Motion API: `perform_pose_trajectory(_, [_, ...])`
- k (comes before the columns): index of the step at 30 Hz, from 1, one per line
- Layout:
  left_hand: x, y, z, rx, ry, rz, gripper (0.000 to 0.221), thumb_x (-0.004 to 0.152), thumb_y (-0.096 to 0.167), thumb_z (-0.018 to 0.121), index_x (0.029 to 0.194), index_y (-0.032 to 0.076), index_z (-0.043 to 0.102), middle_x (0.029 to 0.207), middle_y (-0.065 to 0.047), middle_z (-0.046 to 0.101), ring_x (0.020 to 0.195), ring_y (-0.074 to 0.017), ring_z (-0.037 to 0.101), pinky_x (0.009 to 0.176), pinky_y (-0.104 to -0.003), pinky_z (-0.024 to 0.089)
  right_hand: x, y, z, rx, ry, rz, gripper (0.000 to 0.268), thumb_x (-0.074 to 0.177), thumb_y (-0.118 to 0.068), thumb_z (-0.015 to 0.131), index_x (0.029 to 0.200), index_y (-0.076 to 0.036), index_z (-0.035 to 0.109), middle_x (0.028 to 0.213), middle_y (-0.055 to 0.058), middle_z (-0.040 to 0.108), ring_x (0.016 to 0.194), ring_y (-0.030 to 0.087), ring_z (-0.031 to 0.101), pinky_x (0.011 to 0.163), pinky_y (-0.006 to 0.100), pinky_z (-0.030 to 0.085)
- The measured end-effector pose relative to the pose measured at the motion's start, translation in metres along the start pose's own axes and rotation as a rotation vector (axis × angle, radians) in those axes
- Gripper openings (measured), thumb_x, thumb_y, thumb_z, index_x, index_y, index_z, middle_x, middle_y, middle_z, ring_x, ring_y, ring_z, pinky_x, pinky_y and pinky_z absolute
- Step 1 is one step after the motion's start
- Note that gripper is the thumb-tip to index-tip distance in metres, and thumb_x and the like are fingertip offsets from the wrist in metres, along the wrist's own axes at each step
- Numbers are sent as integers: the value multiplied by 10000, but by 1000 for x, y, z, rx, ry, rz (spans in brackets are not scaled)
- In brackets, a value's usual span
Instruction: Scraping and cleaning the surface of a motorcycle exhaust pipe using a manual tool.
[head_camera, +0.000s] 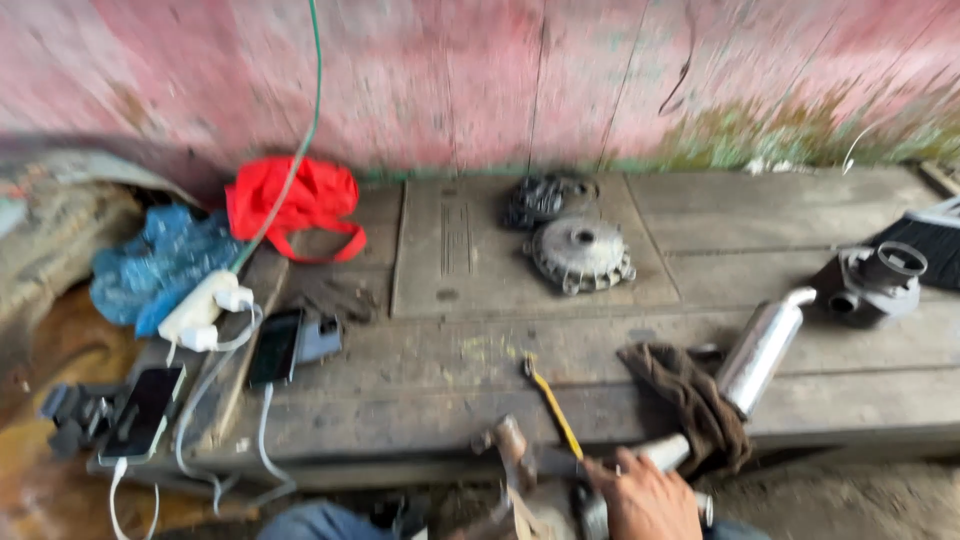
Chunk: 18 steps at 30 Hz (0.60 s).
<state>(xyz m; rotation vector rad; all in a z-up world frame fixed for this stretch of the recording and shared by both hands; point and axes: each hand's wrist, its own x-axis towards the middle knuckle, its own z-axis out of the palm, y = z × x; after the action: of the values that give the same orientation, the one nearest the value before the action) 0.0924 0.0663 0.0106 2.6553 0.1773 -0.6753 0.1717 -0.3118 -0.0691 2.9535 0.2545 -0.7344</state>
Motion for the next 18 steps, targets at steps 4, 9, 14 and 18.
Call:
perform_pose_trajectory(4, [-53, 9, 53, -64, -186, -99, 562, 850, 670, 512, 1411, 672, 499, 975, 281, 745, 1046, 85, 713, 927, -140, 499, -3, 15, -16, -137, 399, -238, 587, 783, -196, 555, 1315, -424, 650, 948, -64, 639, 921, 243, 612, 804, 481, 449])
perform_pose_trajectory(9, [-71, 39, 75, -214, 87, -17, 557, 819, 774, 418, 1244, 512, 664, 744, 193, 733, 764, 30, 713, 732, -180, 506, 9, 29, -26, -69, 322, -438, 548, 858, -177, 507, 1325, -417, 663, 971, -54, 602, 885, 236, 586, 820, 436, 403])
perform_pose_trajectory(14, [-72, 41, 84, -291, 517, 134, 762, 826, 840, 325, 1035, 308, 829, 532, 90, 710, 496, -43, 699, 515, -238, 479, 27, 26, -27, -38, 328, -532, 474, 917, -161, 523, 1307, -366, 699, 977, -36, 603, 855, 237, 538, 716, 428, 387])
perform_pose_trajectory(18, [-70, 32, 92, -238, 365, 112, 556, 838, 745, 469, 1115, 398, 803, 561, 104, 721, 548, -43, 723, 567, -237, 508, 43, 23, -20, -37, 379, -563, 622, 827, -113, 490, 1341, -414, 671, 1109, -46, 634, 900, 237, 556, 780, 442, 393])
